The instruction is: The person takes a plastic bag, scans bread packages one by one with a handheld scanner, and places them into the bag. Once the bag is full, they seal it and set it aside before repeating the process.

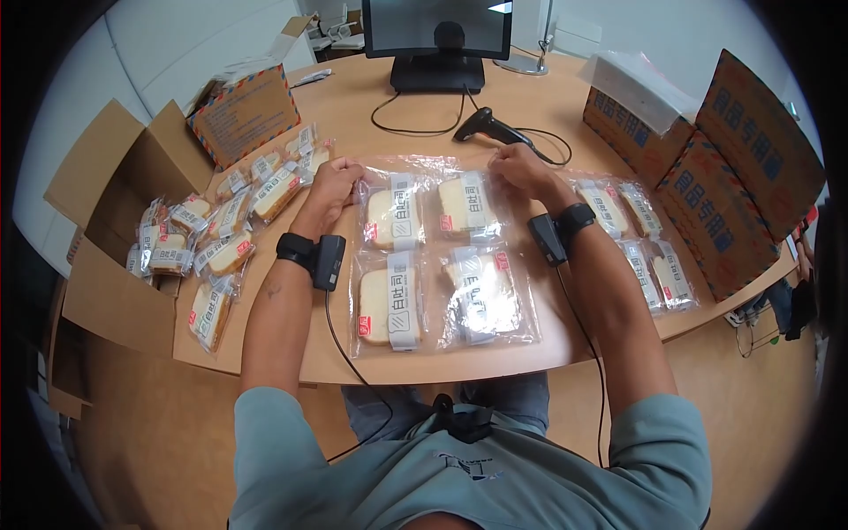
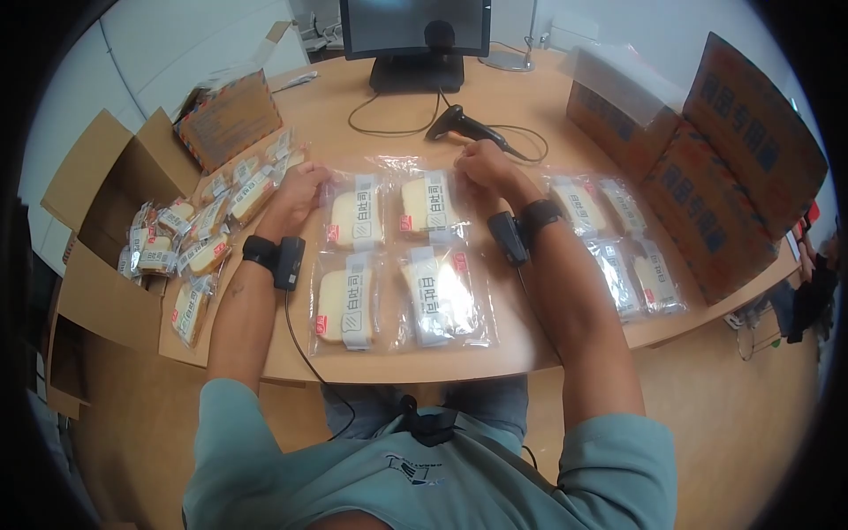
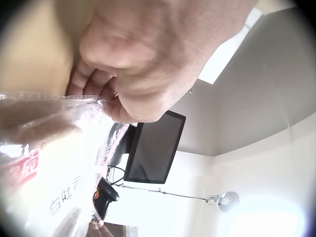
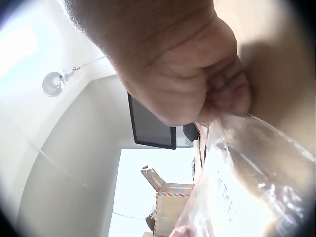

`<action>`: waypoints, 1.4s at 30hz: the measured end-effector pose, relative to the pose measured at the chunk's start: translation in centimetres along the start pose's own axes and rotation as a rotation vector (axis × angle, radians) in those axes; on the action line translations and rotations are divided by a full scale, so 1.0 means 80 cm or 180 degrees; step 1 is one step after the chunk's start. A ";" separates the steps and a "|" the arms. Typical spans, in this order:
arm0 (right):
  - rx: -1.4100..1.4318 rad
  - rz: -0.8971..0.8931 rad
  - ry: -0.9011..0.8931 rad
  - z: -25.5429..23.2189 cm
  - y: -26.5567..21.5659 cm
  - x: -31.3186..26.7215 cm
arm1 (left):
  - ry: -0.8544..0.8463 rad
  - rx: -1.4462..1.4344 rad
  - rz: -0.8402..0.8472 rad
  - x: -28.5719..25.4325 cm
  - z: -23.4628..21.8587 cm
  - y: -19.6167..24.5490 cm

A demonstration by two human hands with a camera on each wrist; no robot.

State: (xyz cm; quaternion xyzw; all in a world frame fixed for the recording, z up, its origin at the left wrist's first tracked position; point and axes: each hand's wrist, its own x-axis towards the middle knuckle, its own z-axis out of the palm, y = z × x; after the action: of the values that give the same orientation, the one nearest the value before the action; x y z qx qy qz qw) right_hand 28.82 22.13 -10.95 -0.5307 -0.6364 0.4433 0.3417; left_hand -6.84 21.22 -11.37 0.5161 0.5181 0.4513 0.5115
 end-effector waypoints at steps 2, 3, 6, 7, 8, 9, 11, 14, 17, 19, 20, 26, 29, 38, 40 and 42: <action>0.0165 -0.0002 0.0067 0.001 -0.001 0.001 | -0.0046 -0.0126 0.0099 -0.010 0.005 0.007; 0.0328 0.0008 0.0122 0.002 -0.001 0.000 | -0.0052 -0.0126 0.0097 -0.014 0.007 0.006; 0.0685 0.0366 0.0075 0.005 -0.014 -0.012 | -0.0064 -0.0458 -0.0130 -0.011 0.007 0.001; 0.0681 0.0357 0.0079 0.003 -0.011 -0.009 | -0.0198 -0.0444 -0.0222 -0.009 0.004 0.000; 0.0499 0.0256 -0.0110 0.002 -0.008 -0.006 | -0.0330 -0.0428 -0.0313 -0.007 0.002 -0.001; 0.0319 0.0158 -0.0300 0.001 -0.005 -0.003 | -0.0328 -0.0428 -0.0307 -0.005 0.001 -0.004; 0.0286 0.0131 -0.0409 0.002 -0.008 -0.003 | -0.0408 -0.0540 -0.0072 -0.015 0.010 -0.001; 0.0296 0.0079 -0.0493 0.006 -0.014 -0.006 | -0.0642 -0.0949 -0.0087 -0.017 0.013 -0.003; 0.0315 0.0102 -0.0300 0.012 -0.022 -0.021 | -0.0637 -0.0895 -0.0183 -0.025 0.016 -0.001; 0.0289 0.0146 -0.0131 0.012 -0.019 -0.021 | -0.0535 -0.0807 -0.0164 -0.025 0.017 0.000; 0.0310 0.0111 -0.0198 0.011 -0.012 -0.017 | -0.0434 -0.0717 -0.0148 -0.025 0.017 0.000; 0.0546 -0.0011 -0.0517 0.006 0.002 -0.009 | -0.0260 -0.0810 -0.0147 -0.017 0.014 -0.015; 0.0636 0.0045 -0.0494 0.006 -0.003 -0.014 | -0.0738 -0.1282 -0.0304 0.004 -0.001 -0.035; 0.0969 0.0209 -0.0176 0.021 -0.004 -0.009 | -0.0196 -0.0828 -0.0104 -0.013 0.035 -0.017; 0.0992 0.0226 -0.0241 0.020 -0.002 -0.006 | -0.0208 -0.0896 -0.0095 -0.012 0.033 -0.020; 0.0916 0.0218 -0.0187 0.021 -0.002 -0.005 | -0.0223 -0.0972 -0.0089 -0.012 0.033 -0.023</action>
State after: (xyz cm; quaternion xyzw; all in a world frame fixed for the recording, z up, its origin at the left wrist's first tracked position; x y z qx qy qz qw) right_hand 27.32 21.41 -11.42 -0.4845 -0.5576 0.5567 0.3801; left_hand -4.38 19.97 -13.32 0.4404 0.4324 0.4994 0.6080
